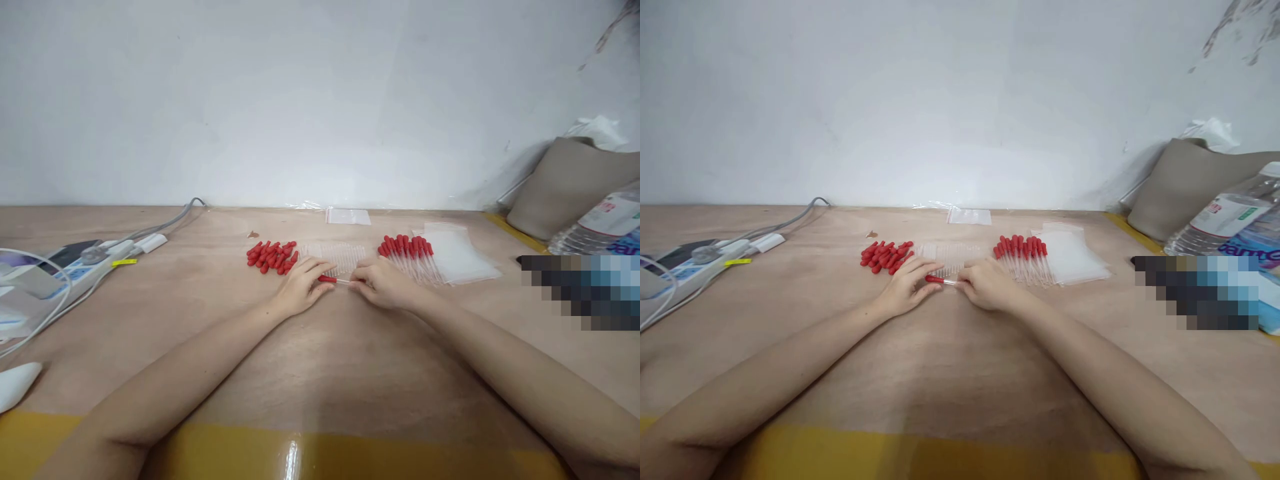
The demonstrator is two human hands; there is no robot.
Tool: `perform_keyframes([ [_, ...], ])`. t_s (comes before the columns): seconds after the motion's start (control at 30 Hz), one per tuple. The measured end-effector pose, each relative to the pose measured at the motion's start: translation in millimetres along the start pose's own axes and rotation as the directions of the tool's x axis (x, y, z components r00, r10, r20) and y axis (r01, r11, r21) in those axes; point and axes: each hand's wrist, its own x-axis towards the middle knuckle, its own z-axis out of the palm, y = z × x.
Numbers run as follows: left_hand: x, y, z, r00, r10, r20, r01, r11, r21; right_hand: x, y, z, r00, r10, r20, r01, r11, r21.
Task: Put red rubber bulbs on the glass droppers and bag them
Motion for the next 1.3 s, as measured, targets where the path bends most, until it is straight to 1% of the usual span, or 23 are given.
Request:
perform_keyframes([
  [0.03, -0.6, -0.5, -0.7, 1.0, -0.013, -0.012, 0.013, 1.0, 0.023, 0.3, 3.7, -3.6, 0.998, 0.067, -0.005, -0.067, 0.998, 0.006],
  [0.07, -1.5, -1.0, -1.4, 0.999, -0.031, -0.023, 0.032, 0.999, 0.043, 0.2, 9.1, -7.4, 0.987, 0.161, -0.026, -0.161, 0.987, 0.007],
  [0.1, -2.4, -1.5, -1.9, 0.998, -0.05, -0.03, 0.052, 0.997, 0.057, -0.1, 16.3, -11.5, 0.961, 0.269, -0.06, -0.269, 0.963, 0.002],
  [0.13, -3.3, -2.1, -2.3, 0.997, -0.064, -0.032, 0.066, 0.996, 0.066, -0.8, 24.9, -15.7, 0.919, 0.379, -0.109, -0.382, 0.924, -0.008],
  [0.2, -4.7, -3.1, -2.7, 0.997, -0.079, -0.023, 0.081, 0.994, 0.072, -3.6, 44.8, -24.2, 0.8, 0.556, -0.223, -0.58, 0.813, -0.055],
  [0.23, -5.0, -3.4, -2.6, 0.997, -0.082, -0.015, 0.083, 0.994, 0.071, -5.6, 54.7, -28.1, 0.745, 0.605, -0.282, -0.649, 0.756, -0.091],
  [0.27, -5.2, -3.6, -2.5, 0.997, -0.083, -0.007, 0.083, 0.994, 0.071, -7.7, 63.7, -31.5, 0.706, 0.633, -0.317, -0.693, 0.71, -0.125],
  [0.3, -5.2, -3.8, -2.3, 0.997, -0.083, -0.002, 0.083, 0.994, 0.071, -9.8, 71.1, -34.0, 0.679, 0.655, -0.331, -0.723, 0.675, -0.147],
  [0.33, -5.0, -3.9, -2.1, 0.997, -0.083, 0.001, 0.083, 0.994, 0.071, -11.6, 76.4, -35.6, 0.668, 0.668, -0.328, -0.736, 0.657, -0.162],
  [0.4, -4.6, -4.2, -1.6, 0.996, -0.084, 0.005, 0.084, 0.994, 0.073, -13.6, 80.8, -35.3, 0.675, 0.68, -0.285, -0.734, 0.657, -0.17],
  [0.47, -4.5, -4.5, -1.2, 0.996, -0.084, 0.007, 0.083, 0.994, 0.074, -13.2, 78.3, -31.1, 0.691, 0.682, -0.24, -0.722, 0.673, -0.164],
  [0.5, -4.5, -4.7, -0.9, 0.996, -0.084, 0.006, 0.083, 0.994, 0.074, -12.4, 75.7, -28.1, 0.69, 0.688, -0.226, -0.723, 0.672, -0.161],
  [0.63, -5.2, -5.4, -0.2, 0.996, -0.085, 0.002, 0.084, 0.994, 0.075, -9.6, 67.4, -17.8, 0.653, 0.738, -0.166, -0.757, 0.635, -0.152],
  [0.77, -5.5, -5.7, 0.1, 0.997, -0.078, 0.0, 0.078, 0.994, 0.078, -10.1, 68.2, -17.0, 0.612, 0.787, -0.079, -0.787, 0.597, -0.153],
  [0.83, -5.3, -5.1, -0.4, 0.996, -0.092, -0.011, 0.093, 0.99, 0.107, -10.7, 68.6, -18.9, 0.606, 0.794, -0.05, -0.79, 0.593, -0.157],
  [0.93, -4.4, -3.4, -1.7, 0.985, -0.164, -0.06, 0.173, 0.964, 0.201, -10.2, 64.7, -20.6, 0.615, 0.786, -0.071, -0.783, 0.597, -0.173],
  [1.0, -3.2, -3.2, -2.9, 0.963, -0.243, -0.12, 0.268, 0.923, 0.276, -8.5, 58.6, -18.7, 0.64, 0.76, -0.112, -0.766, 0.621, -0.164],
  [1.07, -1.3, -5.3, -5.0, 0.927, -0.324, -0.187, 0.371, 0.863, 0.344, -5.5, 51.0, -13.5, 0.679, 0.72, -0.145, -0.734, 0.666, -0.134],
  [1.13, 1.1, -10.3, -8.9, 0.888, -0.392, -0.241, 0.459, 0.794, 0.398, -1.2, 43.9, -5.7, 0.705, 0.691, -0.157, -0.708, 0.699, -0.099],
  [1.2, 3.8, -18.4, -15.5, 0.85, -0.449, -0.276, 0.527, 0.731, 0.434, 3.7, 38.5, 2.6, 0.715, 0.684, -0.144, -0.697, 0.714, -0.068],
  [1.3, 7.7, -35.6, -30.0, 0.79, -0.529, -0.309, 0.612, 0.655, 0.444, 10.2, 34.3, 11.3, 0.701, 0.707, -0.094, -0.712, 0.701, -0.041],
])
